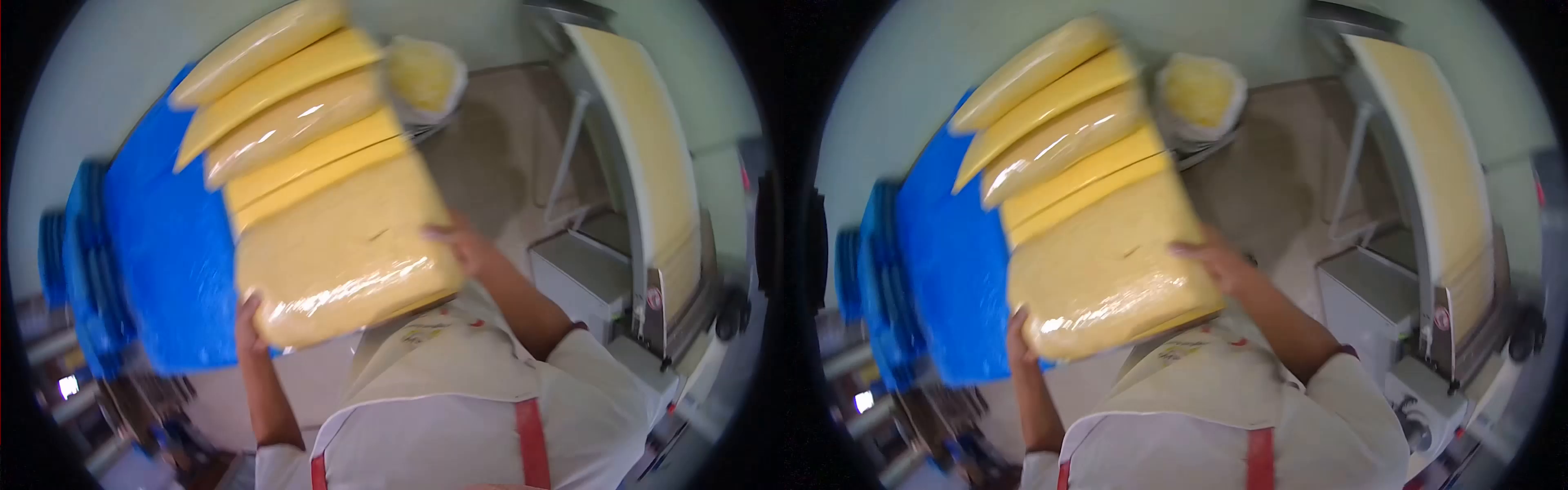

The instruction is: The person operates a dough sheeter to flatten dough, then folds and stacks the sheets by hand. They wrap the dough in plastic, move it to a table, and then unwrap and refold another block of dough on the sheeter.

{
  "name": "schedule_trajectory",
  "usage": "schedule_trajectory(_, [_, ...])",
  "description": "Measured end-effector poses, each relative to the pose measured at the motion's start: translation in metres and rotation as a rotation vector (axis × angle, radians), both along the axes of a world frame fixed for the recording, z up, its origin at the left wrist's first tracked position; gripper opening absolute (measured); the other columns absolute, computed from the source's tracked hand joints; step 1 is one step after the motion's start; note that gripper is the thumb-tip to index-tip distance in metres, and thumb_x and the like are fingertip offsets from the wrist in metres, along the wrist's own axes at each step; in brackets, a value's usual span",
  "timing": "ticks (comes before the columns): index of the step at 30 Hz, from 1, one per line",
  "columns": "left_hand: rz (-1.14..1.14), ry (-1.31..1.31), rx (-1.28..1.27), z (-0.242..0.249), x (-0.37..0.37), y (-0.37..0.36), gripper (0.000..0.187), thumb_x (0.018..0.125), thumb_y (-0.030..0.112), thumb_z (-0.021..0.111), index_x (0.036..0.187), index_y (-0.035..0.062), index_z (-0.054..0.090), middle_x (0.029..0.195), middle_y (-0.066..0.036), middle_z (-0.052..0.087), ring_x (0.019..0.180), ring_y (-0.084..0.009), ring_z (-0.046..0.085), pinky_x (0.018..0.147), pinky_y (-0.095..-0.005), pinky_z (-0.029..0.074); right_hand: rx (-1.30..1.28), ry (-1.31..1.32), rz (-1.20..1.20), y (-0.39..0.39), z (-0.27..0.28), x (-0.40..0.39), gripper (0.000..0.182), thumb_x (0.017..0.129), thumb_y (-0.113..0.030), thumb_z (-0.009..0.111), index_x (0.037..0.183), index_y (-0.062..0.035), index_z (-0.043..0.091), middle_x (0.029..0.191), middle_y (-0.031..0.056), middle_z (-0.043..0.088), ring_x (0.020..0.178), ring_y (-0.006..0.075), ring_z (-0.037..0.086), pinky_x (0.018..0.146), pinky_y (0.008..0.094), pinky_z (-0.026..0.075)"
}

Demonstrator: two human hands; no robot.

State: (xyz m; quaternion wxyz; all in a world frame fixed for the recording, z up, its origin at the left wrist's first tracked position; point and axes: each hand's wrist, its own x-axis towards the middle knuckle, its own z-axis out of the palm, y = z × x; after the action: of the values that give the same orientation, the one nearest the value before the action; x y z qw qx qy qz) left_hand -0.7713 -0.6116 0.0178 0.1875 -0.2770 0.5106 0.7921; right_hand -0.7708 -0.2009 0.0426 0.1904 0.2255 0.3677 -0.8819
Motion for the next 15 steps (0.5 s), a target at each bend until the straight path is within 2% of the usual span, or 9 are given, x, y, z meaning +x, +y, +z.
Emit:
schedule_trajectory(1, [0.032, 0.028, 0.021, 0.009, 0.0, 0.009, 0.057, 0.082, 0.01, 0.059, 0.133, -0.0039, 0.038, 0.121, -0.019, 0.055, 0.106, -0.0327, 0.059, 0.088, -0.0425, 0.052, -0.067, -0.075, 0.109, 0.012, -0.031, -0.002, 0.046, 0.077, -0.011, 0.075, 0.119, -0.0019, 0.056, 0.107, 0.0084, 0.064, 0.095, 0.0204, 0.062, 0.085, 0.037, 0.051])
schedule_trajectory(2, [-0.013, 0.088, -0.024, 0.023, 0.001, 0.016, 0.062, 0.081, 0.011, 0.06, 0.135, -0.0035, 0.035, 0.126, -0.021, 0.051, 0.11, -0.0342, 0.056, 0.09, -0.0437, 0.051, 0.082, -0.039, 0.178, 0.019, -0.016, -0.008, 0.05, 0.075, -0.013, 0.077, 0.12, -0.002, 0.057, 0.109, 0.0083, 0.064, 0.095, 0.0203, 0.062, 0.084, 0.0383, 0.051])
schedule_trajectory(3, [-0.036, 0.137, -0.154, 0.044, 0.001, 0.035, 0.064, 0.08, 0.012, 0.061, 0.136, -0.0029, 0.033, 0.129, -0.021, 0.048, 0.113, -0.0338, 0.053, 0.091, -0.0449, 0.049, -0.038, 0.035, 0.183, 0.026, -0.026, -0.011, 0.051, 0.075, -0.012, 0.076, 0.121, -0.0012, 0.057, 0.11, 0.0098, 0.063, 0.098, 0.0204, 0.061, 0.086, 0.0377, 0.05])
schedule_trajectory(5, [-0.044, 0.156, -0.182, 0.08, 0.0, 0.075, 0.067, 0.078, 0.011, 0.065, 0.136, -0.0048, 0.034, 0.127, -0.021, 0.049, 0.11, -0.0317, 0.055, 0.088, -0.0432, 0.051, -0.002, 0.146, 0.158, 0.052, -0.029, -0.014, 0.058, 0.074, -0.01, 0.076, 0.126, -0.0008, 0.052, 0.113, 0.0112, 0.061, 0.104, 0.0207, 0.058, 0.089, 0.037, 0.048])
schedule_trajectory(7, [-0.115, 0.264, -0.264, 0.115, 0.0, 0.152, 0.064, 0.082, 0.018, 0.063, 0.135, -0.0042, 0.036, 0.126, -0.02, 0.051, 0.108, -0.0301, 0.057, 0.089, -0.0402, 0.049, -0.162, 0.15, 0.148, 0.099, -0.029, -0.012, 0.074, 0.071, -0.01, 0.078, 0.133, 0.0002, 0.041, 0.121, 0.0127, 0.057, 0.111, 0.0228, 0.054, 0.096, 0.038, 0.043])
schedule_trajectory(11, [-0.23, 0.275, -0.368, 0.126, -0.016, 0.281, 0.067, 0.078, 0.013, 0.066, 0.136, -0.0034, 0.036, 0.125, -0.018, 0.052, 0.109, -0.0296, 0.056, 0.091, -0.0386, 0.048, -0.124, 0.181, 0.047, 0.232, -0.041, 0.018, 0.067, 0.07, -0.009, 0.078, 0.129, 0.0001, 0.047, 0.117, 0.0113, 0.059, 0.108, 0.0204, 0.056, 0.093, 0.0348, 0.044])
schedule_trajectory(13, [-0.169, 0.144, -0.537, 0.095, -0.039, 0.351, 0.071, 0.074, 0.006, 0.067, 0.136, -0.0039, 0.035, 0.125, -0.016, 0.052, 0.11, -0.0276, 0.055, 0.093, -0.0373, 0.047, 0.092, 0.127, -0.029, 0.312, -0.054, 0.05, 0.067, 0.071, -0.015, 0.079, 0.128, -0.0019, 0.048, 0.118, 0.0113, 0.057, 0.106, 0.0202, 0.056, 0.09, 0.0339, 0.046])
schedule_trajectory(14, [-0.335, 0.201, -0.394, 0.092, -0.058, 0.418, 0.065, 0.076, 0.004, 0.064, 0.134, -0.0046, 0.037, 0.123, -0.017, 0.054, 0.109, -0.0257, 0.056, 0.093, -0.0378, 0.047, 0.312, -0.075, -0.134, 0.345, -0.074, 0.081, 0.065, 0.071, -0.016, 0.079, 0.127, -0.0016, 0.049, 0.112, 0.0097, 0.06, 0.103, 0.0188, 0.058, 0.089, 0.0326, 0.047])
schedule_trajectory(15, [-0.481, 0.179, -0.235, 0.085, -0.075, 0.476, 0.055, 0.077, 0.004, 0.064, 0.128, -0.0055, 0.044, 0.115, -0.017, 0.059, 0.101, -0.0262, 0.061, 0.087, -0.0377, 0.051, 0.532, -0.111, -0.232, 0.39, -0.082, 0.102, 0.058, 0.076, -0.017, 0.073, 0.126, -0.001, 0.049, 0.111, 0.0115, 0.06, 0.104, 0.0222, 0.058, 0.091, 0.0361, 0.046])
